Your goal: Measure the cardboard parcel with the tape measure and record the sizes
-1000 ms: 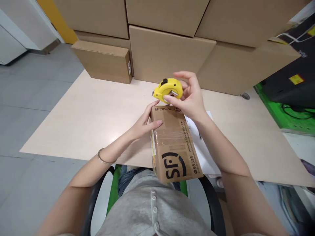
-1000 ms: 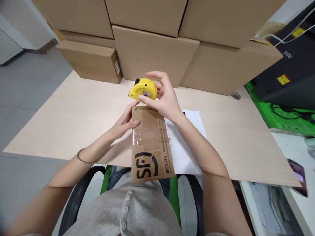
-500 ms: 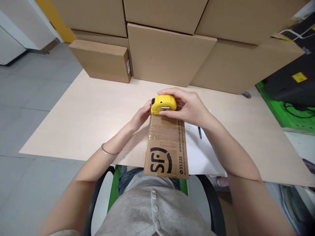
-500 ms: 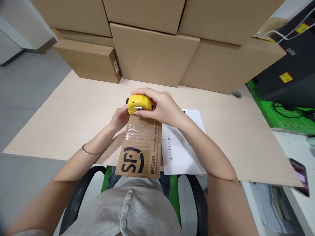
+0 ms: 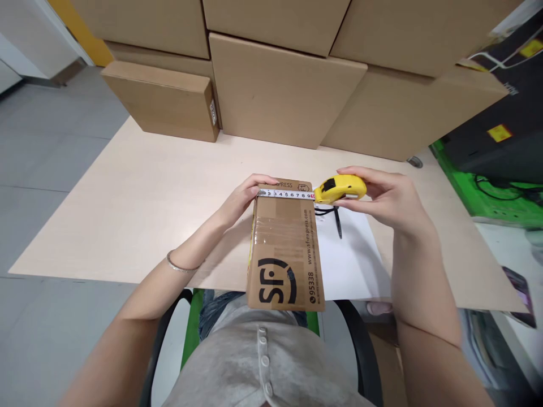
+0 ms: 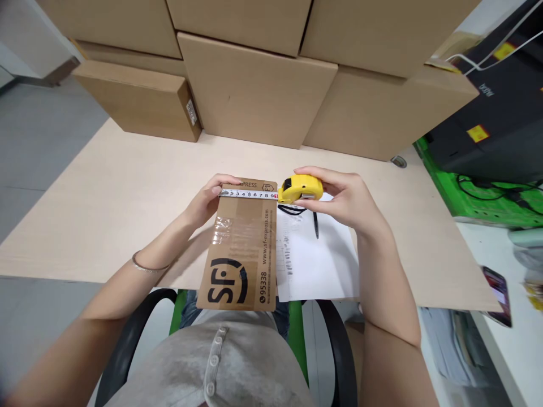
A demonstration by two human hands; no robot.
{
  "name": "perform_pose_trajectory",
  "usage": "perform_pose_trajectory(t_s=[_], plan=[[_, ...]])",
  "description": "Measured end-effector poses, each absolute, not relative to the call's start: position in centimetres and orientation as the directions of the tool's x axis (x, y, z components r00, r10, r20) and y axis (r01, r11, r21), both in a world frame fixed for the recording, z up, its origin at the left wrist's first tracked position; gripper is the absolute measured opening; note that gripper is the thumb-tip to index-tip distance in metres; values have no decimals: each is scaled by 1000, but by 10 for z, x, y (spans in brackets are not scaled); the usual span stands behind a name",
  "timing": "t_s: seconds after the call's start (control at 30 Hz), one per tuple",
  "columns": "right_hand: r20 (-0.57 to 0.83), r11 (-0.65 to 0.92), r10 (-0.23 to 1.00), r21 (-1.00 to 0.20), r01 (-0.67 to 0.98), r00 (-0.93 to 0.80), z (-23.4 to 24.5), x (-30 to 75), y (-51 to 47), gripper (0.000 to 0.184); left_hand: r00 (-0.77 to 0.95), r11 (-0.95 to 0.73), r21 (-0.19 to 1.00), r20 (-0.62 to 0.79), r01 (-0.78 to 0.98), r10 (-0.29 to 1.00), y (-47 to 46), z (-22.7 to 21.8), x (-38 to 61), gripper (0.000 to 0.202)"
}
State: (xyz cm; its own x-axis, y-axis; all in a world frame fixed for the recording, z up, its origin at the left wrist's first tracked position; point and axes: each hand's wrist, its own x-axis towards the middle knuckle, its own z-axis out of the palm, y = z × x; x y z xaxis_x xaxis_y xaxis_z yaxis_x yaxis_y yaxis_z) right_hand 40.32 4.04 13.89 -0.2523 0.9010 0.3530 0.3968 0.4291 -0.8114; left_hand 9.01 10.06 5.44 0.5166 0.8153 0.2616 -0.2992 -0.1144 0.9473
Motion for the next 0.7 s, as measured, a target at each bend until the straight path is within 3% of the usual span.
perform_pose_trajectory(t_s=[0.3, 0.7], plan=[[353, 410, 912, -810, 419, -210, 140, 395, 32, 54, 514, -97, 961, 222, -259, 829, 100, 56, 90, 45], [352, 432, 901, -777, 458, -253, 150, 396, 30, 53, 519, -117, 954, 250, -275, 817, 99, 55, 87, 40]])
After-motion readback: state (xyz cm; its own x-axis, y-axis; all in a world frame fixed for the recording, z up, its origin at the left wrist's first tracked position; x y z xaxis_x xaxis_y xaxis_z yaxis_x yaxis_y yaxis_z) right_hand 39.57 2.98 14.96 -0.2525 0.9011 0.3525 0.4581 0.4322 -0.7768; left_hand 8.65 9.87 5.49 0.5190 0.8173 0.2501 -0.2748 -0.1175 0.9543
